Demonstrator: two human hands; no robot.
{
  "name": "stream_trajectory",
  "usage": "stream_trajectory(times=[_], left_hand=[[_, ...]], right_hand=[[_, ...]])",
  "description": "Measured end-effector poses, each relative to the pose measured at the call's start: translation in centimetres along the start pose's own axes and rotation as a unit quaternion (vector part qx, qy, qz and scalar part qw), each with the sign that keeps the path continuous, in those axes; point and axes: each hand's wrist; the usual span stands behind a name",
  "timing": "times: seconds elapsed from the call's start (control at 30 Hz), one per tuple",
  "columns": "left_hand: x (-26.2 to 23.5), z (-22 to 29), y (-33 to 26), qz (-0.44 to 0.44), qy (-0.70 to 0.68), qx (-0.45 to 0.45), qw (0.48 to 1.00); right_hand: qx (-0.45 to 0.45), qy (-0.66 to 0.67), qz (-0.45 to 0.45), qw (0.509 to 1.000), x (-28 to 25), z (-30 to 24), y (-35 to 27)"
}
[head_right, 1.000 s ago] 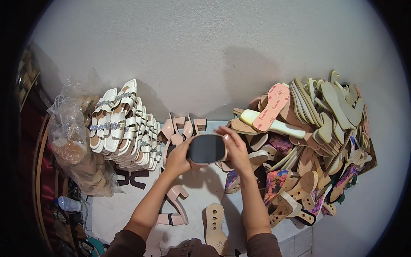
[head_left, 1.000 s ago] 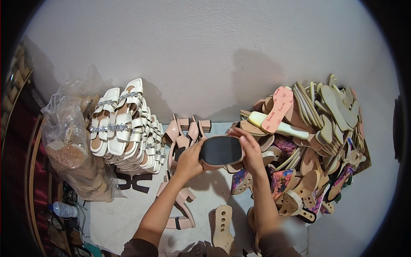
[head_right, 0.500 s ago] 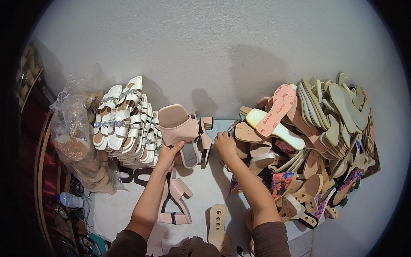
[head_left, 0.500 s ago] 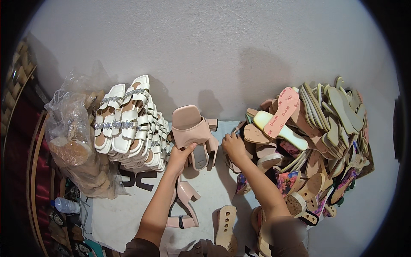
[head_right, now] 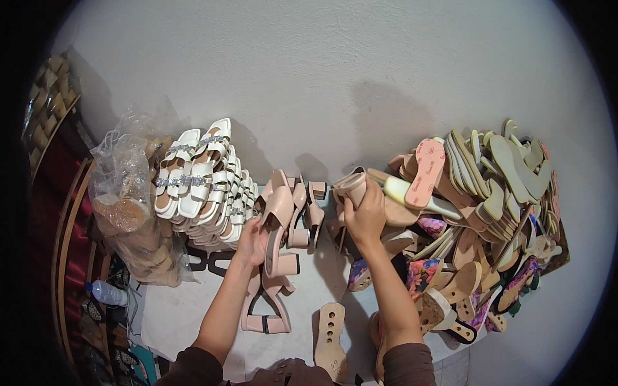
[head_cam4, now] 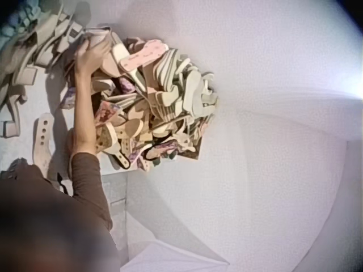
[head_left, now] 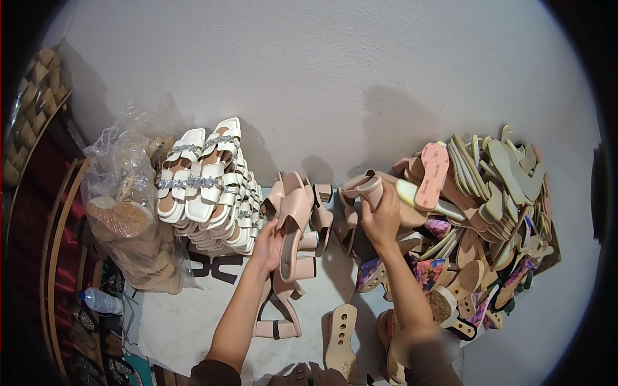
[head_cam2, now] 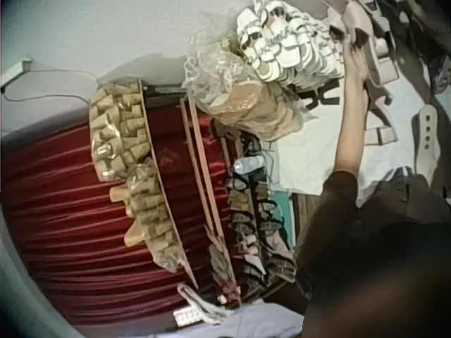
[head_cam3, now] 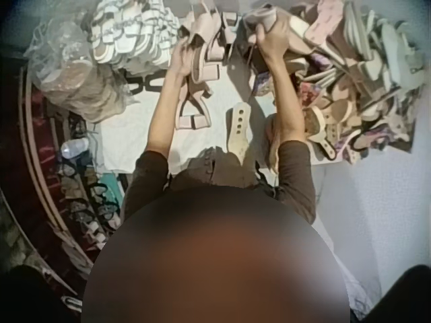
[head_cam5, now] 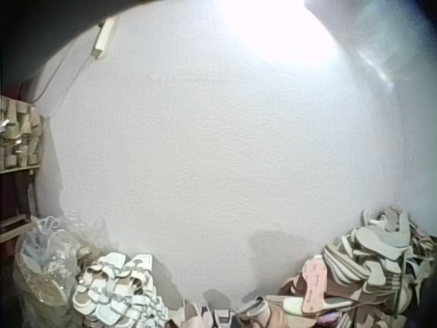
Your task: Sorting and matching shoe uppers with soles and finished sandals in a shoe manufacturing facility.
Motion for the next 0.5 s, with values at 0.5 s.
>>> stream_trajectory(times=[0.5], left_hand=[[-0.2,-0.9,-6.6,0.041,0.029,-0.031,0.998]], right_hand=[[0.584,0.684,-0.27,0.345,-0.2,-1.6,-13.5]])
Point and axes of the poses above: each hand's wrist, its own y-axis towards the middle knuckle, its own x-axis out of the palm, z = x × y, and after that the axes turned 13 degrees about x, right-handed
